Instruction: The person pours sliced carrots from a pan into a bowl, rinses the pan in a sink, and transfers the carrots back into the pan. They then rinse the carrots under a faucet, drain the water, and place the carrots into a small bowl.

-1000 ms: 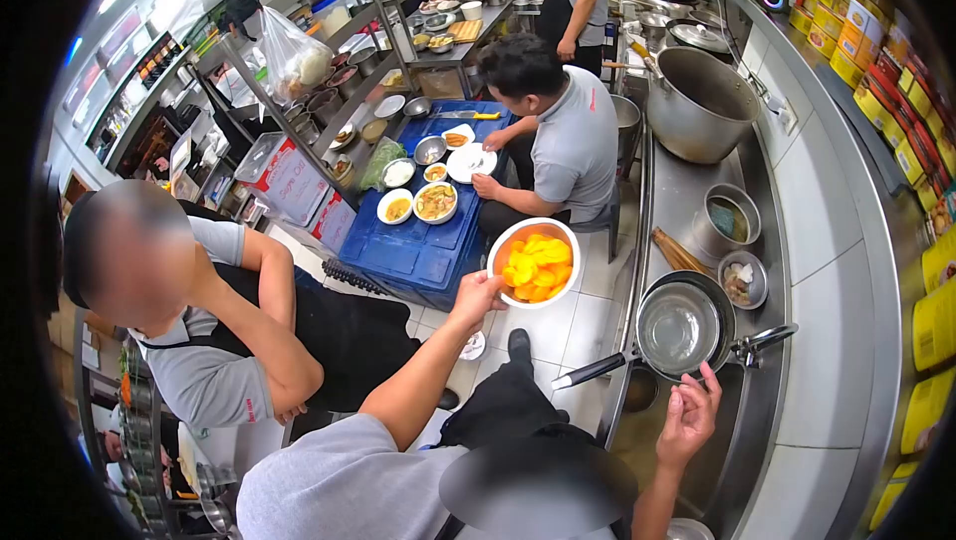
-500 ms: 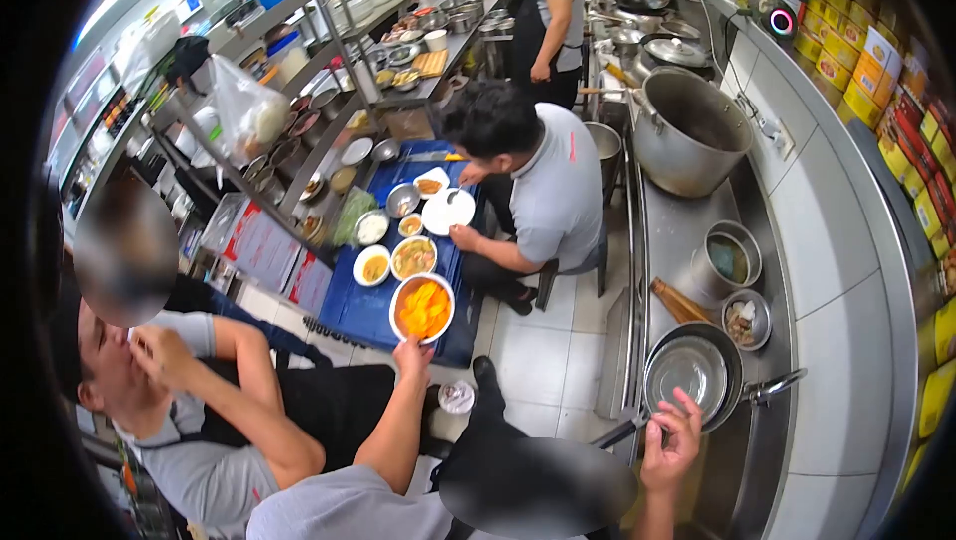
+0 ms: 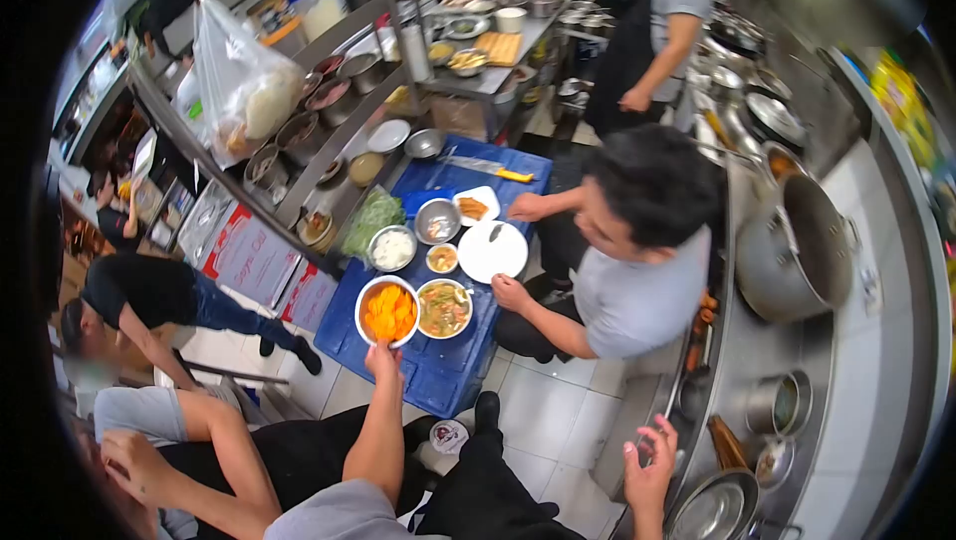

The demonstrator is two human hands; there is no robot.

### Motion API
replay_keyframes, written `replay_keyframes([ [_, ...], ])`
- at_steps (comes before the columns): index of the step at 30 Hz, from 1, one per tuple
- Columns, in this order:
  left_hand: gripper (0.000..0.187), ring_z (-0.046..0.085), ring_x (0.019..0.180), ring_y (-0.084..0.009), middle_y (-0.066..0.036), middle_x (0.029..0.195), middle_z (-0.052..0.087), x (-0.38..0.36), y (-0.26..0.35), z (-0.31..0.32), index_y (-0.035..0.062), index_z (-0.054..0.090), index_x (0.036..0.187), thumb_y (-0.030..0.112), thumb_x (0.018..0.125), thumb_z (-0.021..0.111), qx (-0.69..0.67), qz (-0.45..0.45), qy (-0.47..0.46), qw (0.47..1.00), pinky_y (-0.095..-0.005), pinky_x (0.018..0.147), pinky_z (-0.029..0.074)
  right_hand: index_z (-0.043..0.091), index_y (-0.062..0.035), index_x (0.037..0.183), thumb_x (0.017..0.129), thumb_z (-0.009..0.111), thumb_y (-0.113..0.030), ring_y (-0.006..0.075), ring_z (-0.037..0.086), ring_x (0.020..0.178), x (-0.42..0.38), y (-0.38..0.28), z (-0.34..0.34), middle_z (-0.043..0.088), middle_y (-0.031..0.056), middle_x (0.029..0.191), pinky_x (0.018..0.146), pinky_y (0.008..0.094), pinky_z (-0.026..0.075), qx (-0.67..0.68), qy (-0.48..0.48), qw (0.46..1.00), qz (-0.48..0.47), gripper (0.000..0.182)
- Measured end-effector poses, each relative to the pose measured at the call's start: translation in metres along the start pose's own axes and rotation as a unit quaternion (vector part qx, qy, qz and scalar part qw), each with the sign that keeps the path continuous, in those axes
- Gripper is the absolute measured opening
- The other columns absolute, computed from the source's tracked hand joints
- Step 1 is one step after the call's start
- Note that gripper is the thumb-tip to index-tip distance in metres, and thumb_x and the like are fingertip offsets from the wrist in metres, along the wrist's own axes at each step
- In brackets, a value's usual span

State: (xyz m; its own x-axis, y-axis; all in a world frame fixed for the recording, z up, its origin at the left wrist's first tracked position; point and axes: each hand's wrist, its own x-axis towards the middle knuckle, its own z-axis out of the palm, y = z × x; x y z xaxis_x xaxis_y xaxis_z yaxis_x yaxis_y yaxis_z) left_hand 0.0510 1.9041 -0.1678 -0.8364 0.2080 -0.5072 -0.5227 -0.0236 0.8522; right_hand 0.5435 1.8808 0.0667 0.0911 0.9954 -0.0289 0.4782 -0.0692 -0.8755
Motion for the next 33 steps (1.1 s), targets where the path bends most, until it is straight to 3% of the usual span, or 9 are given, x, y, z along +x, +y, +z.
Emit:
replay_keyframes([
  [2,0.020,0.060,0.064,-0.0104,-0.001,0.082,0.063,0.058,0.009,0.020,0.0079,0.063,0.101,0.021,0.086,0.066,0.010,0.014,0.001,1.000,-0.0230,0.055,0.049,0.059,-0.0070,0.117,0.084,0.069,-0.014,0.0258,0.046,0.128,0.050,-0.003,0.031,0.041,0.0127,0.145,0.095,0.0349,0.044,-0.086,-0.006,0.996,-0.010,0.035],
  [5,0.019,0.066,0.076,-0.0147,-0.004,0.091,0.065,0.126,0.038,0.067,0.0041,0.062,0.102,0.019,0.090,0.063,-0.012,0.041,-0.017,0.999,-0.0250,0.061,0.054,0.050,-0.0035,0.130,0.081,0.067,-0.006,0.0411,0.031,0.141,0.124,0.007,0.067,0.027,0.0237,0.155,0.114,0.0438,0.028,-0.197,0.029,0.975,-0.098,0.052],
  [9,0.019,0.065,0.075,-0.0134,-0.003,0.089,0.066,0.230,0.070,0.132,0.0043,0.063,0.105,0.018,0.093,0.063,-0.039,0.049,-0.031,0.998,-0.0253,0.062,0.054,0.036,0.0043,0.133,0.084,0.065,-0.008,0.0422,0.018,0.147,0.183,0.031,0.098,0.018,0.0325,0.155,0.118,0.0462,0.014,-0.285,0.130,0.946,-0.080,0.058],
  [13,0.018,0.064,0.073,-0.0138,-0.005,0.088,0.066,0.329,0.089,0.192,0.0031,0.063,0.102,0.016,0.090,0.063,-0.027,0.059,-0.025,0.998,-0.0243,0.060,0.052,0.034,0.0042,0.135,0.088,0.063,-0.013,0.0389,0.017,0.147,0.183,0.046,0.109,0.018,0.0308,0.156,0.119,0.0446,0.011,-0.262,0.159,0.949,-0.079,0.058],
  [14,0.015,0.064,0.072,-0.0149,-0.006,0.088,0.065,0.351,0.092,0.206,0.0031,0.061,0.100,0.013,0.089,0.063,-0.042,0.054,-0.021,0.997,-0.0251,0.059,0.052,0.029,0.0033,0.144,0.090,0.065,-0.024,0.0381,0.033,0.138,0.185,0.056,0.109,0.032,0.0259,0.148,0.117,0.0440,0.020,-0.272,0.173,0.939,-0.118,0.070],
  [22,0.013,0.066,0.068,-0.0180,-0.010,0.086,0.066,0.469,0.100,0.297,0.0009,0.060,0.095,0.011,0.088,0.061,-0.072,0.048,0.069,0.994,-0.0282,0.055,0.052,0.019,0.0064,0.152,0.085,0.071,-0.049,0.0419,0.024,0.144,0.187,-0.008,0.135,0.024,0.0298,0.155,0.118,0.0483,0.020,-0.384,0.153,0.911,0.002,0.101],
  [26,0.020,0.067,0.076,-0.0210,-0.013,0.098,0.065,0.514,0.103,0.323,-0.0027,0.060,0.105,0.012,0.090,0.058,-0.092,0.031,0.056,0.994,-0.0296,0.058,0.054,0.017,0.0045,0.153,0.085,0.071,-0.049,0.0410,0.020,0.146,0.187,0.001,0.135,0.023,0.0291,0.156,0.119,0.0487,0.017,-0.341,0.143,0.929,-0.031,0.102],
  [30,0.027,0.067,0.081,-0.0204,-0.015,0.100,0.065,0.543,0.105,0.346,-0.0041,0.059,0.114,0.014,0.094,0.057,-0.069,0.025,0.027,0.997,-0.0293,0.063,0.058,0.012,-0.0001,0.155,0.088,0.073,-0.035,0.0370,0.023,0.145,0.181,0.010,0.130,0.017,0.0260,0.159,0.117,0.0491,0.021,-0.358,0.109,0.927,-0.019,0.097],
  [33,0.028,0.068,0.084,-0.0209,-0.016,0.104,0.065,0.549,0.105,0.358,-0.0052,0.059,0.116,0.015,0.095,0.057,-0.070,0.023,0.037,0.997,-0.0303,0.065,0.060,0.013,0.0006,0.155,0.088,0.073,-0.034,0.0379,0.023,0.145,0.183,0.007,0.135,0.018,0.0266,0.158,0.118,0.0485,0.021,-0.359,0.099,0.928,-0.016,0.096],
])
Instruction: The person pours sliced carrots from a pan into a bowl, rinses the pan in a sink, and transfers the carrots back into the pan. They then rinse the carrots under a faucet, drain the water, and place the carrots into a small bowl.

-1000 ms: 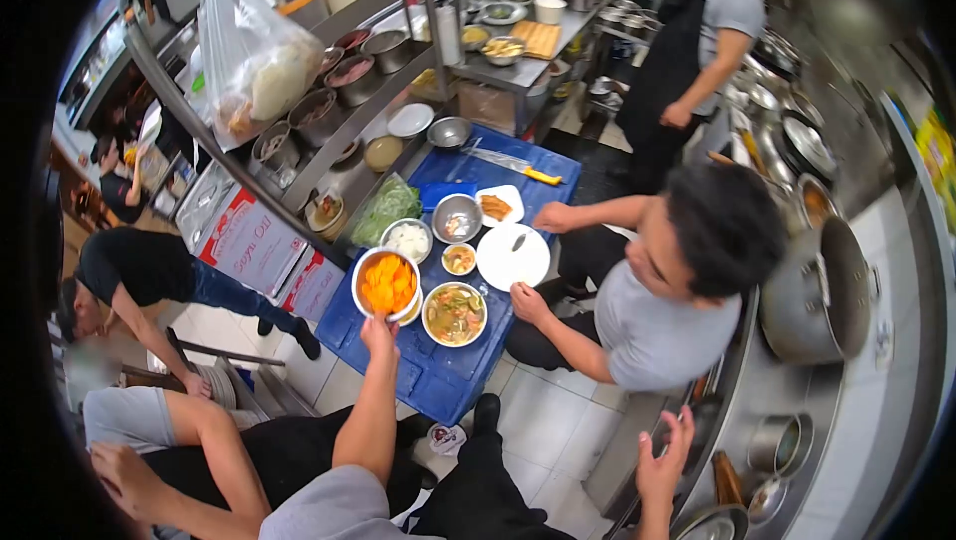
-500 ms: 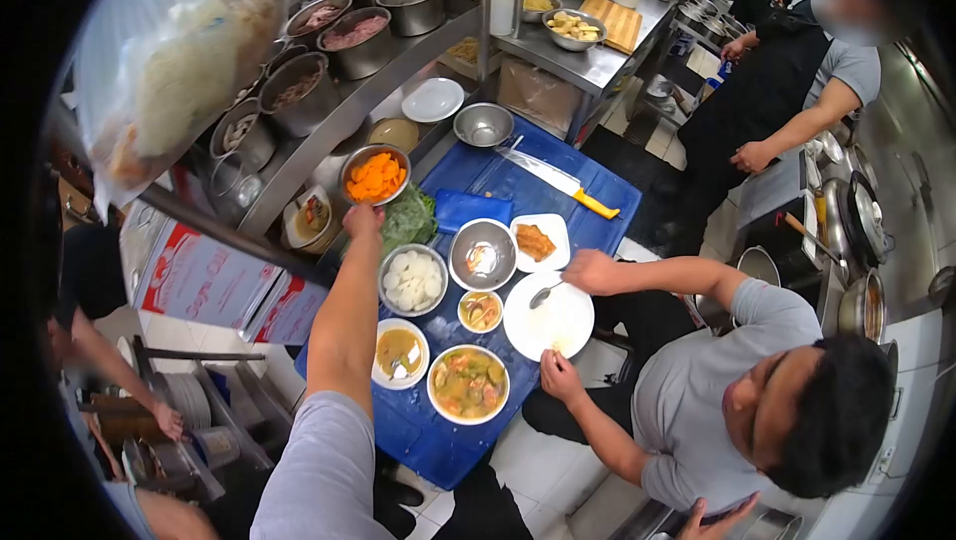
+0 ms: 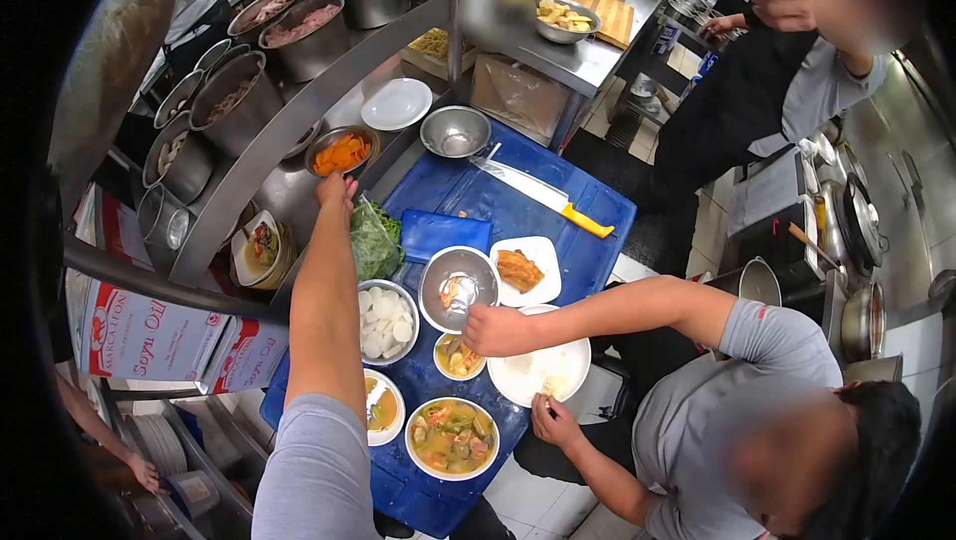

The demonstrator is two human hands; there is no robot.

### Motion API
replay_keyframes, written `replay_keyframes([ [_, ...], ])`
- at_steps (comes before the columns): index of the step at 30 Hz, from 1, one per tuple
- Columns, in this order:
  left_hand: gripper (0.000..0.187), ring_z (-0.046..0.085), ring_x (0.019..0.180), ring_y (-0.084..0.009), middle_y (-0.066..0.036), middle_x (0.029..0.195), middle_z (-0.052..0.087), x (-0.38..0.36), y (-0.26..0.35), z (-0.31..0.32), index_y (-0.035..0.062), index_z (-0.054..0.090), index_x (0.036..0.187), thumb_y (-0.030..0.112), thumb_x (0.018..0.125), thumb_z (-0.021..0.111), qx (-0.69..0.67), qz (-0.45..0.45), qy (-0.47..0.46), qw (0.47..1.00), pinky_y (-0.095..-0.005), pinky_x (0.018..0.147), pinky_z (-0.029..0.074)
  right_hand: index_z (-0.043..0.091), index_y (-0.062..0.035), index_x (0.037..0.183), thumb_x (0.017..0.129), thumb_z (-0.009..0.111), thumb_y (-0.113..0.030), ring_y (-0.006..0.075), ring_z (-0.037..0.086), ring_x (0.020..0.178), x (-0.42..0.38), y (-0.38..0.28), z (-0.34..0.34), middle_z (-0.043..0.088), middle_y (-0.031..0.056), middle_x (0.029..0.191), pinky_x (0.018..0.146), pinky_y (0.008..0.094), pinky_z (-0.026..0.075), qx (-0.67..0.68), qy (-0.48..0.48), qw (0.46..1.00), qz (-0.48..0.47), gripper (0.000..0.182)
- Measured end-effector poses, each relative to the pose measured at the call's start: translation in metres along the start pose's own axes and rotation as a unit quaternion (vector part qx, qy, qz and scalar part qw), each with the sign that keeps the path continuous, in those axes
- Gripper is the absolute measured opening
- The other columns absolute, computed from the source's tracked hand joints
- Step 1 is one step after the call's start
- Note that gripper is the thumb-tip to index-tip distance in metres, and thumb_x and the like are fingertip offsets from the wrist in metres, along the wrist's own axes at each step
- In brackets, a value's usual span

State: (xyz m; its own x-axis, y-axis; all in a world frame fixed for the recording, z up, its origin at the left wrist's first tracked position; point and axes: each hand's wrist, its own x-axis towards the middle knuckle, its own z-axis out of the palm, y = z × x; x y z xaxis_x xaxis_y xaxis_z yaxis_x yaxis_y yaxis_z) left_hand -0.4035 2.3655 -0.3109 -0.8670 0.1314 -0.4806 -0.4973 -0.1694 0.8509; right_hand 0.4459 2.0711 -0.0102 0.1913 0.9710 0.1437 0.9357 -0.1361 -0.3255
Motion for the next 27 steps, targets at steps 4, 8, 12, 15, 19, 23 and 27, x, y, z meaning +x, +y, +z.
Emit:
replay_keyframes([
  [4,0.029,0.068,0.089,-0.0230,-0.016,0.104,0.065,-0.002,0.004,0.002,-0.0067,0.058,0.116,0.015,0.096,0.058,0.008,-0.013,-0.003,1.000,-0.0326,0.068,0.061,0.015,0.0014,0.154,0.087,0.073,-0.033,0.0390,0.024,0.145,0.003,-0.003,0.000,0.020,0.0274,0.157,0.118,0.0478,0.022,-0.005,-0.008,1.000,-0.003,0.095],
  [8,0.029,0.066,0.095,-0.0258,-0.015,0.102,0.065,-0.009,0.008,-0.010,-0.0056,0.057,0.117,0.013,0.095,0.058,0.000,-0.020,-0.044,0.999,-0.0365,0.076,0.060,0.017,0.0023,0.153,0.086,0.073,-0.032,0.0401,0.024,0.145,0.003,-0.005,-0.003,0.021,0.0283,0.157,0.118,0.0471,0.022,-0.002,-0.013,1.000,-0.009,0.094],
  [12,0.026,0.065,0.098,-0.0281,-0.014,0.103,0.064,-0.046,0.012,-0.051,-0.0016,0.058,0.113,0.013,0.092,0.061,-0.057,-0.024,-0.146,0.987,-0.0386,0.082,0.057,0.019,0.0031,0.153,0.086,0.073,-0.031,0.0413,0.025,0.144,0.000,-0.008,-0.006,0.022,0.0291,0.156,0.118,0.0464,0.022,0.000,-0.014,1.000,-0.016,0.093],
  [15,0.021,0.062,0.086,-0.0196,-0.007,0.092,0.062,-0.119,0.014,-0.092,0.0045,0.059,0.108,0.016,0.092,0.065,-0.102,0.011,-0.200,0.974,-0.0328,0.082,0.054,0.020,0.0038,0.152,0.085,0.073,-0.030,0.0421,0.025,0.144,-0.005,-0.007,-0.011,0.023,0.0297,0.155,0.118,0.0459,0.023,0.011,-0.013,1.000,-0.014,0.092],
  [19,0.006,0.053,0.069,-0.0095,0.001,0.084,0.061,-0.221,0.007,-0.162,0.0141,0.058,0.094,0.020,0.095,0.060,-0.151,-0.017,-0.204,0.967,-0.0250,0.061,0.045,0.031,0.0053,0.146,0.085,0.070,-0.021,0.0414,0.038,0.137,-0.003,-0.007,-0.015,0.033,0.0298,0.149,0.110,0.0429,0.036,-0.079,-0.011,0.996,-0.046,0.077],
  [23,0.014,0.048,0.059,-0.0081,0.003,0.073,0.056,-0.373,-0.006,-0.225,0.0177,0.056,0.086,0.029,0.093,0.058,-0.194,-0.064,-0.172,0.964,-0.0223,0.050,0.038,0.027,-0.0034,0.152,0.078,0.077,-0.019,0.0418,0.033,0.141,0.001,0.003,-0.028,0.021,0.0292,0.156,0.113,0.0416,0.033,0.052,-0.013,0.997,-0.052,0.090],
  [27,0.018,0.044,0.053,-0.0077,0.007,0.065,0.050,-0.504,-0.042,-0.285,0.0194,0.051,0.077,0.030,0.090,0.058,-0.191,-0.196,-0.154,0.949,-0.0224,0.045,0.034,0.044,-0.0058,0.144,0.081,0.075,-0.018,0.0391,0.040,0.138,-0.030,0.001,-0.093,0.035,0.0270,0.152,0.112,0.0402,0.034,0.289,-0.117,0.950,-0.025,0.071],
])
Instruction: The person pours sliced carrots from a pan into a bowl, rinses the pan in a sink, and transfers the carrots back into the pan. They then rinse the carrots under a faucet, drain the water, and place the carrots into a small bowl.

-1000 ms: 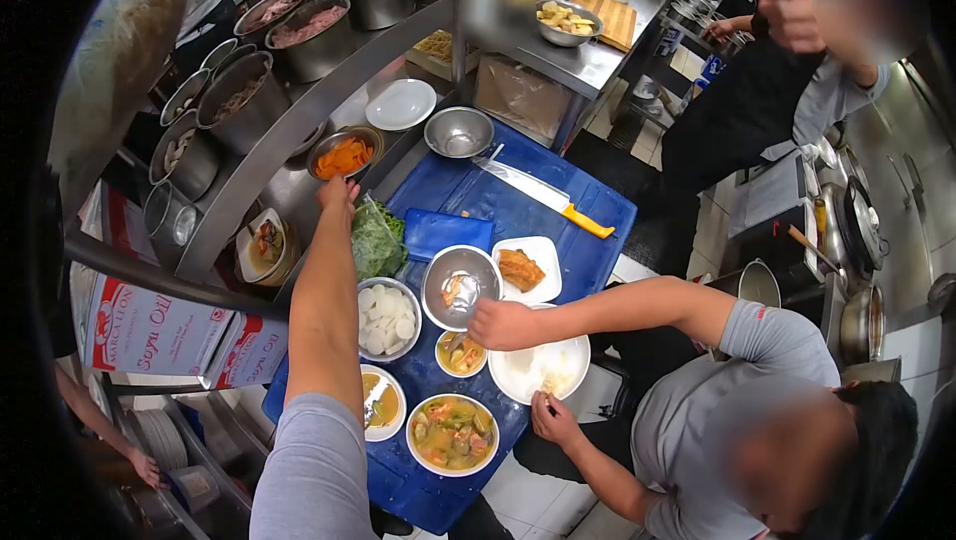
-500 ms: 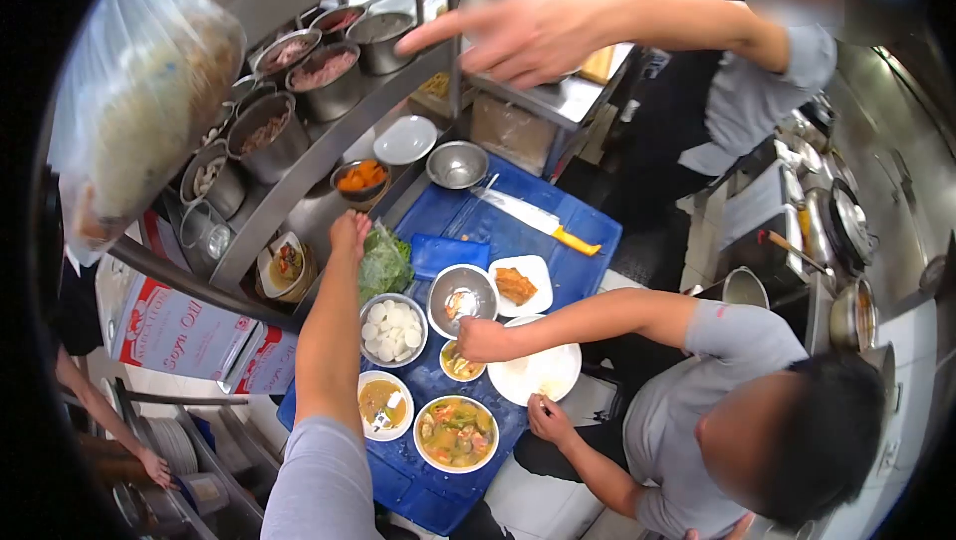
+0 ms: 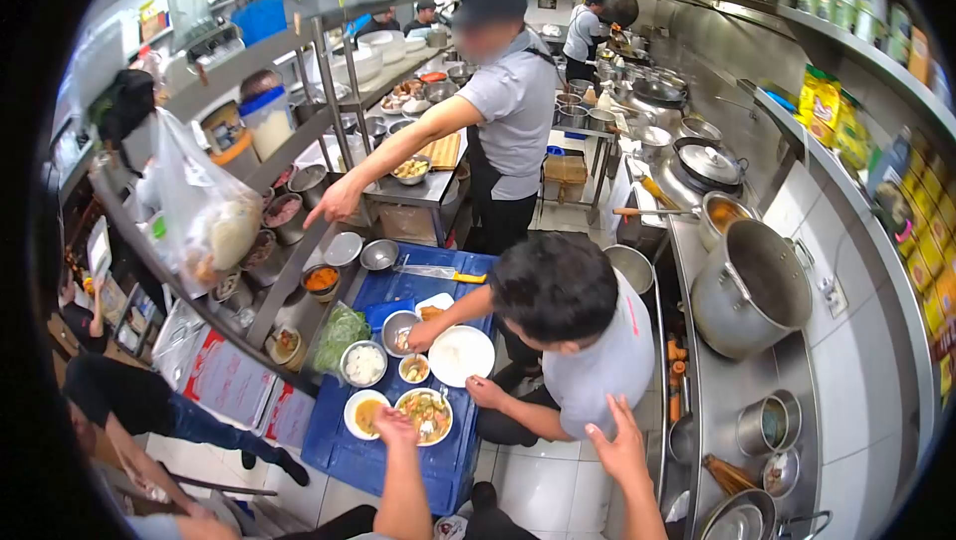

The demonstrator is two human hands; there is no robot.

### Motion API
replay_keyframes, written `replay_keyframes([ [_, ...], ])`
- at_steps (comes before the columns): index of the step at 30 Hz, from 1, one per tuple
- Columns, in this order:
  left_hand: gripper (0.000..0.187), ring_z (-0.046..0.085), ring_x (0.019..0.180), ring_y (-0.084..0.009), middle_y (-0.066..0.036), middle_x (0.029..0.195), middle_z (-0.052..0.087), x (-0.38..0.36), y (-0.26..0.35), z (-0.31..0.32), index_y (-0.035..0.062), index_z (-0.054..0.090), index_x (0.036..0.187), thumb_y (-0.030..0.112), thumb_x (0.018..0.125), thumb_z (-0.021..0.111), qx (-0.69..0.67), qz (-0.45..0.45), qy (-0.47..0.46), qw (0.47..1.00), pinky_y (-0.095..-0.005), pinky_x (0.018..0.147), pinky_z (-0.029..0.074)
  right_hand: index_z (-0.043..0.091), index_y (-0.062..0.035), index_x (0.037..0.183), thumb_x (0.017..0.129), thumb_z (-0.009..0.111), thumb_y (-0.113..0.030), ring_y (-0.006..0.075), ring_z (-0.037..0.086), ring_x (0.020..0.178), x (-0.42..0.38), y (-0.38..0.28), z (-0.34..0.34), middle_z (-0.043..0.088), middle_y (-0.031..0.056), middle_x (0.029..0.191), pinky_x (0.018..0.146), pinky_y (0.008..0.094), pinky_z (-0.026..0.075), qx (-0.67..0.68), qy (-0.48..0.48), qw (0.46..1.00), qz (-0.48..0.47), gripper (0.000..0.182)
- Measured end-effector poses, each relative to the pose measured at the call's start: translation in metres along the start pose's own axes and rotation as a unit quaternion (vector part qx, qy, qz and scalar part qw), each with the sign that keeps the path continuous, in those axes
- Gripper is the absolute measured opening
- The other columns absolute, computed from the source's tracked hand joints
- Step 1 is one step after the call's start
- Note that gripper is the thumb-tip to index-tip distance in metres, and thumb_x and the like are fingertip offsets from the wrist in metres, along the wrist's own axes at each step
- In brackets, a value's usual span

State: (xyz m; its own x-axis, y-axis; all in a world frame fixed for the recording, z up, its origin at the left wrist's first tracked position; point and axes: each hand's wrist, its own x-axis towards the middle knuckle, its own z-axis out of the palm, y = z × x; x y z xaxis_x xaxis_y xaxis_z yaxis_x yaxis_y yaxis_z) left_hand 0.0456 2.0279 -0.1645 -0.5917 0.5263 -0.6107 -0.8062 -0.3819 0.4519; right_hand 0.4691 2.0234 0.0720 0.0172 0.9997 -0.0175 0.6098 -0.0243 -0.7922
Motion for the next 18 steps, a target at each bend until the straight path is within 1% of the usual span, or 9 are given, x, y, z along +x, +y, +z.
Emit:
replay_keyframes([
  [1,0.018,0.044,0.053,-0.0075,0.007,0.064,0.049,-0.028,-0.016,-0.007,0.0200,0.051,0.076,0.030,0.089,0.058,0.003,-0.018,-0.027,0.999,-0.0223,0.045,0.034,0.044,-0.0058,0.144,0.081,0.075,-0.018,0.0391,0.040,0.138,-0.022,-0.011,-0.012,0.035,0.0270,0.152,0.112,0.0402,0.034,0.010,0.000,1.000,-0.003,0.071],
  [3,0.017,0.043,0.052,-0.0076,0.007,0.064,0.048,-0.085,-0.035,-0.005,0.0202,0.051,0.077,0.029,0.088,0.060,0.023,-0.015,0.001,1.000,-0.0233,0.046,0.033,0.053,-0.0044,0.137,0.082,0.074,-0.019,0.0370,0.042,0.138,-0.081,-0.032,-0.042,0.042,0.0248,0.148,0.112,0.0396,0.035,0.072,-0.010,0.995,-0.065,0.060],
  [4,0.016,0.043,0.052,-0.0077,0.007,0.064,0.048,-0.110,-0.039,-0.006,0.0201,0.051,0.078,0.028,0.088,0.060,0.036,-0.013,-0.020,0.999,-0.0239,0.046,0.033,0.055,-0.0045,0.135,0.083,0.074,-0.019,0.0364,0.045,0.136,-0.110,-0.033,-0.057,0.044,0.0232,0.148,0.111,0.0397,0.036,0.081,-0.032,0.993,-0.075,0.057],
  [5,0.015,0.043,0.052,-0.0077,0.006,0.064,0.048,-0.134,-0.040,-0.005,0.0201,0.051,0.079,0.027,0.088,0.060,0.047,-0.011,-0.042,0.998,-0.0244,0.046,0.033,0.055,-0.0045,0.135,0.083,0.074,-0.019,0.0364,0.045,0.136,-0.138,-0.029,-0.076,0.044,0.0232,0.148,0.111,0.0397,0.036,0.086,-0.031,0.993,-0.076,0.057],
  [7,0.012,0.043,0.053,-0.0080,0.006,0.063,0.047,-0.180,-0.036,-0.005,0.0195,0.052,0.081,0.023,0.088,0.060,0.077,0.018,-0.086,0.993,-0.0252,0.047,0.033,0.059,-0.0042,0.131,0.083,0.074,-0.019,0.0351,0.048,0.133,-0.195,-0.020,-0.111,0.047,0.0218,0.145,0.110,0.0392,0.038,0.112,-0.100,0.984,-0.095,0.052],
  [8,0.012,0.043,0.053,-0.0079,0.005,0.063,0.047,-0.199,-0.033,-0.007,0.0191,0.051,0.080,0.022,0.088,0.060,0.086,0.023,-0.098,0.991,-0.0250,0.047,0.033,0.061,-0.0049,0.128,0.083,0.074,-0.016,0.0311,0.053,0.129,-0.222,-0.019,-0.129,0.052,0.0186,0.141,0.105,0.0378,0.043,0.117,-0.095,0.983,-0.103,0.048],
  [11,0.014,0.041,0.049,-0.0076,0.005,0.063,0.046,-0.260,-0.026,-0.018,0.0182,0.050,0.078,0.021,0.090,0.057,0.107,0.010,-0.119,0.987,-0.0243,0.045,0.033,0.062,-0.0053,0.127,0.083,0.075,-0.013,0.0266,0.056,0.125,-0.296,0.009,-0.180,0.056,0.0156,0.137,0.099,0.0359,0.048,0.150,-0.092,0.981,-0.084,0.047],
  [14,0.015,0.038,0.048,-0.0069,0.006,0.063,0.046,-0.289,-0.040,-0.055,0.0184,0.051,0.079,0.025,0.090,0.057,0.182,-0.007,-0.156,0.971,-0.0231,0.044,0.032,0.063,-0.0026,0.123,0.086,0.069,-0.004,0.0222,0.061,0.115,-0.360,0.046,-0.221,0.060,0.0124,0.131,0.092,0.0330,0.053,0.188,-0.007,0.978,-0.087,0.038],
  [18,0.011,0.043,0.054,-0.0061,0.005,0.068,0.049,-0.376,-0.082,-0.082,0.0158,0.055,0.087,0.025,0.093,0.057,0.301,-0.050,-0.240,0.921,-0.0225,0.046,0.033,0.063,0.0003,0.118,0.093,0.062,-0.003,0.0092,0.060,0.099,-0.432,0.109,-0.253,0.063,0.0042,0.109,0.084,0.0244,0.051,0.308,0.154,0.939,0.027,0.025],
])
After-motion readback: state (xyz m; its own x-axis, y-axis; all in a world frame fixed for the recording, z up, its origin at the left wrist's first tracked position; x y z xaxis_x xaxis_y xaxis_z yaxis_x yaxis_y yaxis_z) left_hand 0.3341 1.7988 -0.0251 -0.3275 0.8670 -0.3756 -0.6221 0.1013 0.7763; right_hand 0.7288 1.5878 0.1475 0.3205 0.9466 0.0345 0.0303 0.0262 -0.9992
